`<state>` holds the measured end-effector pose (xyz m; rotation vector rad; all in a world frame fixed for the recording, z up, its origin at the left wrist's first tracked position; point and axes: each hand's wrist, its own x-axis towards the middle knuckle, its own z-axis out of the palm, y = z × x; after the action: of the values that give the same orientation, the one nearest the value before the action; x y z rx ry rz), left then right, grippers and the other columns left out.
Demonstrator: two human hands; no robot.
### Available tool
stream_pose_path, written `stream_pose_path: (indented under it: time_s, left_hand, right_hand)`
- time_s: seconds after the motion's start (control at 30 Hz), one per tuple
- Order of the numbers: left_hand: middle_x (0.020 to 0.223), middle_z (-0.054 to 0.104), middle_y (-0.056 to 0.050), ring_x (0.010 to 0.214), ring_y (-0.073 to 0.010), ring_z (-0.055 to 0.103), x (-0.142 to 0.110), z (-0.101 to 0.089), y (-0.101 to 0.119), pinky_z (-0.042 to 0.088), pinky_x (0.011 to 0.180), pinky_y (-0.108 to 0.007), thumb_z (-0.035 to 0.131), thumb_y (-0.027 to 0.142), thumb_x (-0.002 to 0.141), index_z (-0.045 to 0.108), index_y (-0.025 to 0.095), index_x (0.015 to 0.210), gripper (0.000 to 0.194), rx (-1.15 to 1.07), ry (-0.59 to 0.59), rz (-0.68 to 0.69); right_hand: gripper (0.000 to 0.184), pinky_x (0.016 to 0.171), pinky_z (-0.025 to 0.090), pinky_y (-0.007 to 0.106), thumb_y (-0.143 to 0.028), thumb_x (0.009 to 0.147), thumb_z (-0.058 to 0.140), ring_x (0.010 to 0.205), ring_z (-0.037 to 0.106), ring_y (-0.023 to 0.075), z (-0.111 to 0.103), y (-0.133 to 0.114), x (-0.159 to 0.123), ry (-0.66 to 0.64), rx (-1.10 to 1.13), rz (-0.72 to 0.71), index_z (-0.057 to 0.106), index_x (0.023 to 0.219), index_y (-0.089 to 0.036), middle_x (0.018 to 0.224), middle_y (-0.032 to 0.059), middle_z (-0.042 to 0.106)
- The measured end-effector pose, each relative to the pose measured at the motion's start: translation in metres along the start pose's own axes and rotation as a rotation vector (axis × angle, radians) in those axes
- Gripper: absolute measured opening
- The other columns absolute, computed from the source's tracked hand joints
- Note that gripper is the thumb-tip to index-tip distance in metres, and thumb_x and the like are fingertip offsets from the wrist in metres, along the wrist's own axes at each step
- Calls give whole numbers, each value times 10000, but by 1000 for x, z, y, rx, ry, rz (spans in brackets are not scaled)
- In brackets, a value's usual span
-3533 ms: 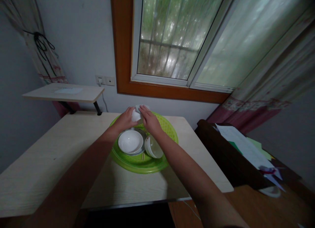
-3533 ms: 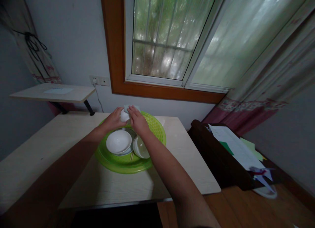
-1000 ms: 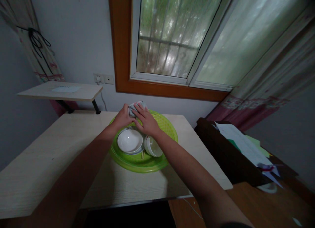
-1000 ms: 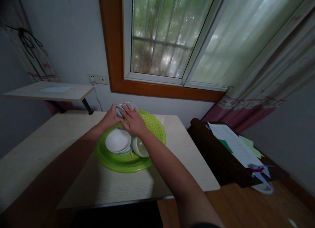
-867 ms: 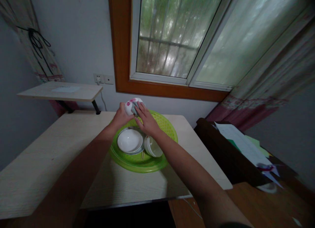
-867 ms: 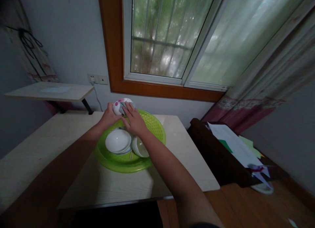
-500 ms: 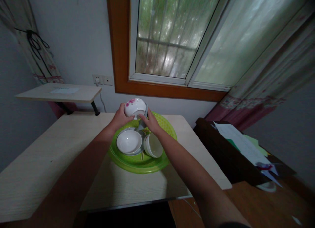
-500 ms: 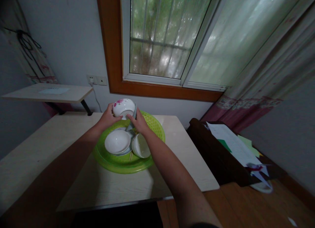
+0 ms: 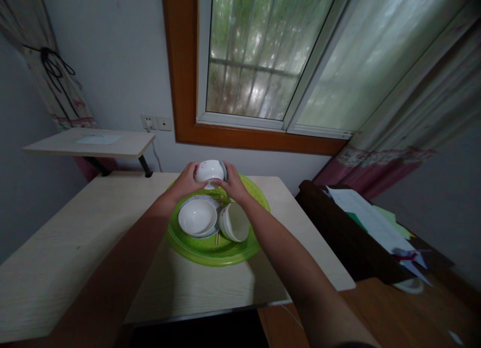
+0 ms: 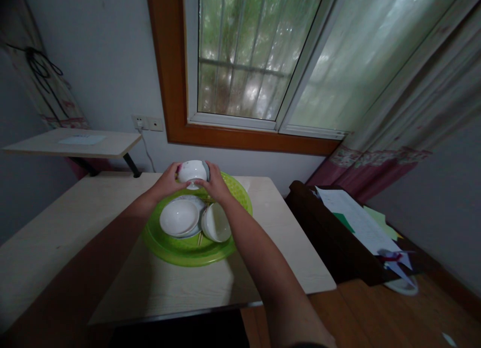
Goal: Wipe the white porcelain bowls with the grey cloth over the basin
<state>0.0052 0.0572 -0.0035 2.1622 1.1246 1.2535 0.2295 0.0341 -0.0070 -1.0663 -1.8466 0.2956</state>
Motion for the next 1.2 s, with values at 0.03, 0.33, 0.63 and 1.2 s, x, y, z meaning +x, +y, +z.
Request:
stream_pose_path:
  time_s: [0.03, 0.33, 0.63, 1.2]
  left_hand:
    - [1203, 600, -111, 1124, -258, 592, -1, 0, 1, 506, 978, -414, 786, 366, 671, 516, 183, 1219, 638, 41, -14, 27]
    - [1022, 649, -61, 908, -230, 626, -5, -4, 15, 493, 779, -348, 760, 383, 686, 512, 193, 1102, 520, 139, -69, -39]
    - [926, 615, -27, 838, -221, 608, -5, -3, 16, 471, 735, -345, 774, 331, 629, 462, 221, 992, 491, 161, -76, -48]
    - [963, 648, -60, 847, -228, 635, -3, -4, 18, 468, 700, -323, 781, 353, 650, 494, 203, 1065, 527, 164, -35, -82]
  right_hand:
    - [808, 1183, 375, 524, -450, 824, 784, 1348, 489, 325, -1, 0, 0, -23, -37, -25, 433, 1500, -180, 1428, 182, 523]
    - [785, 1237, 320, 527, -379, 932, 658, 1482, 380, 307, -3, -10, -4, -83, -163, -191, 290, 1600, -192, 1604, 193, 376]
    - [657, 1289, 131, 579, -190, 924, 539, 1585, 188, 275, 1, -51, -10, -274, -382, -453, 395, 1565, -215, 1668, 92, 332]
    - [508, 1222, 345, 470, -501, 1002, 482, 1379, 492, 258, 11, -1, -3, 133, -31, 122, 619, 1380, -192, 1434, 157, 544]
